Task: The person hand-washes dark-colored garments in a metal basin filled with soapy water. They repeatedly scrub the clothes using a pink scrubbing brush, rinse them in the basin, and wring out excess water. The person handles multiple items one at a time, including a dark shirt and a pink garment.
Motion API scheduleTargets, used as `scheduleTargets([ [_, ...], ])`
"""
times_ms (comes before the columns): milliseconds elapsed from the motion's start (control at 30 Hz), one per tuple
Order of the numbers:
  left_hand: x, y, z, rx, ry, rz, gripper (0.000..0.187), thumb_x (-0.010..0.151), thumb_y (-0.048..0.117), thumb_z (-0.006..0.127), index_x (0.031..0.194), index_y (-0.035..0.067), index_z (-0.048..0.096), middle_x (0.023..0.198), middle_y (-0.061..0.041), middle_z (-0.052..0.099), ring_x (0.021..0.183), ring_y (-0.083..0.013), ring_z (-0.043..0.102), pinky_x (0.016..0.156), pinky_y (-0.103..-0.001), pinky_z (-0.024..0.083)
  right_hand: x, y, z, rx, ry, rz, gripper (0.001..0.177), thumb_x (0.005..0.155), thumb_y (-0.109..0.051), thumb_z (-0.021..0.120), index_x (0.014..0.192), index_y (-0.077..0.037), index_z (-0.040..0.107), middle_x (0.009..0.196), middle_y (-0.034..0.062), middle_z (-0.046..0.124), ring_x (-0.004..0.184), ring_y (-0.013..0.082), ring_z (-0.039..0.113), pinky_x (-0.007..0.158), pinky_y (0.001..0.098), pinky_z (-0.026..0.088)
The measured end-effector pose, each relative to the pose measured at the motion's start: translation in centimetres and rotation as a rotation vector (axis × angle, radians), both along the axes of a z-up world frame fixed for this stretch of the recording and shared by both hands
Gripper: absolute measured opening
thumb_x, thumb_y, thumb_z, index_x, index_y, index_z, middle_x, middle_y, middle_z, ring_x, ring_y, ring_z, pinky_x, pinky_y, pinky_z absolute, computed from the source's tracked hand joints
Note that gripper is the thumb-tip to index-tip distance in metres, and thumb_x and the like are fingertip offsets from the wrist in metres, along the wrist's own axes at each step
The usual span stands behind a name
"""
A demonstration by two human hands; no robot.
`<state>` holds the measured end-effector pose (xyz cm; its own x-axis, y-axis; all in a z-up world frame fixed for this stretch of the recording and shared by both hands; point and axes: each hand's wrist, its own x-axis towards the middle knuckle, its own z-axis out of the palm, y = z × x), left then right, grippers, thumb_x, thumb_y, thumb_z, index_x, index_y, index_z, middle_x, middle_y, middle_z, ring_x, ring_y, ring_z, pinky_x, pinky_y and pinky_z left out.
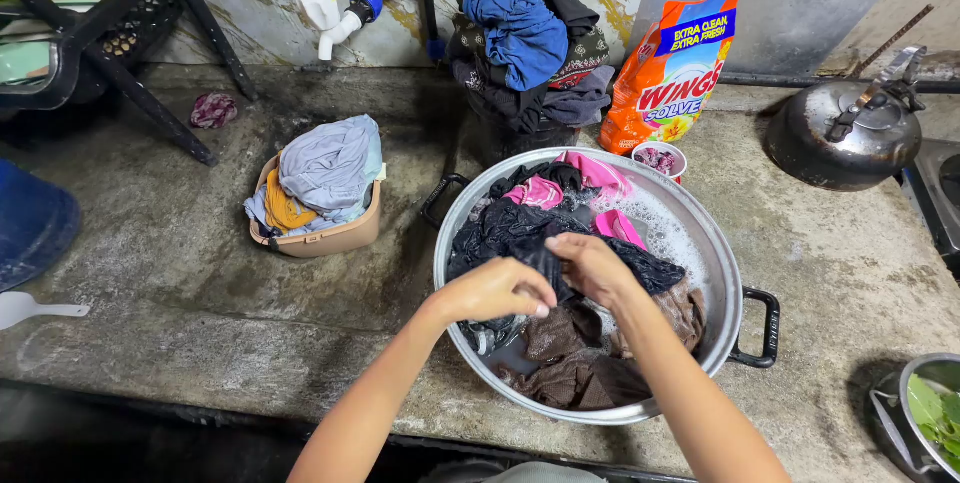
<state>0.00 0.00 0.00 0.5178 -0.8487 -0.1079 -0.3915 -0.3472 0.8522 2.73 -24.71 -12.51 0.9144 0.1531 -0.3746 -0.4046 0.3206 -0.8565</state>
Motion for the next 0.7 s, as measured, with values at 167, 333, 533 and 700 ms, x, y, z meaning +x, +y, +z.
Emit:
scheduleTargets([
  [167,-0.8,-0.2,2.4,0.069,-0.026,0.520,0.032,0.094,0.034,0.067,0.113,0.009,0.073,0.092,-0.008,0.080,0.082,-0.0256,0.076,0.078,-0.040,0.058,-1.9,-2.9,6.7,0.188,-0.007,-0.242,0.015,0.097,-0.016,0.063,0.105,-0.005,0.067,0.094,0.0050,0.074,0.086,0.0149,0.069,0.084,0.0321,0.057],
  [333,0.9,-3.5,1.4,0.159,-0.407,0.658,0.058,0.083,0.039,0.080,0.131,0.014,0.058,0.127,-0.015,0.060,0.119,-0.0332,0.056,0.096,-0.045,0.045,-2.3,-3.3,13.2,0.380,-0.168,-0.264,0.012,0.099,-0.014,0.064,0.102,-0.002,0.067,0.091,0.0083,0.074,0.076,0.0171,0.072,0.072,0.0334,0.061],
  [533,0.6,-5.8,0.4,-0.320,-0.246,0.373,0.070,0.094,0.034,0.073,0.151,0.007,0.041,0.149,-0.017,0.049,0.139,-0.0364,0.050,0.113,-0.044,0.041,-2.8,-6.9,19.5,0.480,-0.435,-0.351,0.016,0.102,-0.004,0.066,0.116,0.003,0.067,0.096,0.0072,0.073,0.078,0.0136,0.071,0.077,0.0302,0.061],
  [700,-2.3,-6.5,1.3,-0.062,-0.927,0.366,0.064,0.072,0.019,0.075,0.133,0.005,0.060,0.132,-0.024,0.057,0.116,-0.0412,0.058,0.091,-0.050,0.044,-2.9,-7.9,18.9,0.301,-0.341,-0.445,0.025,0.093,-0.002,0.064,0.117,0.003,0.059,0.098,0.0088,0.073,0.085,0.0150,0.073,0.083,0.0317,0.061],
])
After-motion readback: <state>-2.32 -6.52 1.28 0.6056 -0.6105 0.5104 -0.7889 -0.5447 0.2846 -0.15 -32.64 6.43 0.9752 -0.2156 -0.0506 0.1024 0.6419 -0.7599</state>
